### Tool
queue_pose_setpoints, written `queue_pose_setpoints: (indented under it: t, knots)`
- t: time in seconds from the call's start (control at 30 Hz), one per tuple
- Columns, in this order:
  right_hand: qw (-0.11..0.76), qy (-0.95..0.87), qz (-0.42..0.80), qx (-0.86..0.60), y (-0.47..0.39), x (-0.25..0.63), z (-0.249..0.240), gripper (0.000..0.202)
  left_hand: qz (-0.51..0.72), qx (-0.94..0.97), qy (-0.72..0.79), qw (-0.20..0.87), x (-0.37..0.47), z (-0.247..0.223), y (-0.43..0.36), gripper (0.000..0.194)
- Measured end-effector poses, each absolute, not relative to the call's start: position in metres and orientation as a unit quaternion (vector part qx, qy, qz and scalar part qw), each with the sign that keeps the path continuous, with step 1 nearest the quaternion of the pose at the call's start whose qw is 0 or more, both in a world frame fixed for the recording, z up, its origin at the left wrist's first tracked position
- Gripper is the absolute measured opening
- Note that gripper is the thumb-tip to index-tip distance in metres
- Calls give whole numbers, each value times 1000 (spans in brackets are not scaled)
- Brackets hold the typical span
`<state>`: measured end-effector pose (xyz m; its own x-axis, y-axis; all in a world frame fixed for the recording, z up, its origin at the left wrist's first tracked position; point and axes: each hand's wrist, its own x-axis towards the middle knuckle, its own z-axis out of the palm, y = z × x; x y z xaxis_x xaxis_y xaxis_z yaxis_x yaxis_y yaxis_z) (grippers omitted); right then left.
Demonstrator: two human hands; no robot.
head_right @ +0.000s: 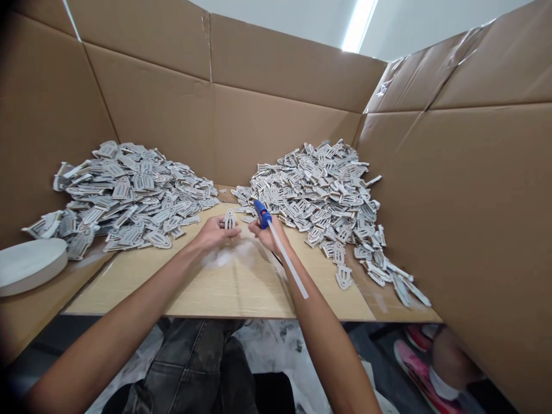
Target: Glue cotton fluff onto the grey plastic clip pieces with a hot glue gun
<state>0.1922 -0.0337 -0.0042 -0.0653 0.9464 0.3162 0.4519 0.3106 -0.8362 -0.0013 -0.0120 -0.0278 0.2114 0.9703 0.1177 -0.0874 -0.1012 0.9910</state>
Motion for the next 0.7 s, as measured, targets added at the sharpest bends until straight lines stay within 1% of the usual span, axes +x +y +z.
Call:
queue_pose_setpoints:
  t: [0.13, 0.23, 0.3, 0.4, 0.5, 0.6, 0.7]
  knots:
    - [410, -687, 250, -546, -32, 196, -7, 17, 507, 561, 426, 497, -2, -25, -10, 22]
    - [444, -680, 216, -542, -30, 193, -10, 15, 512, 591, 421, 460, -3, -26, -11, 23]
    - [466, -680, 211, -525, -30, 188, -13, 18, 515, 624, 399, 431, -3, -27, -11, 24]
    - [463, -696, 207, -508, -30, 183, -16, 17, 518, 654, 368, 411, -1, -28, -11, 28]
    - [468, -697, 209, -501, -31, 181, -16, 15, 523, 638, 356, 439, 0, -27, -12, 35]
    - [502, -674, 227, -492, -34, 181, -12, 19, 497, 602, 350, 518, 2, -28, -15, 39]
    - [520, -660, 269, -471, -39, 178, -6, 25, 463, 577, 308, 597, 4, -28, -18, 46]
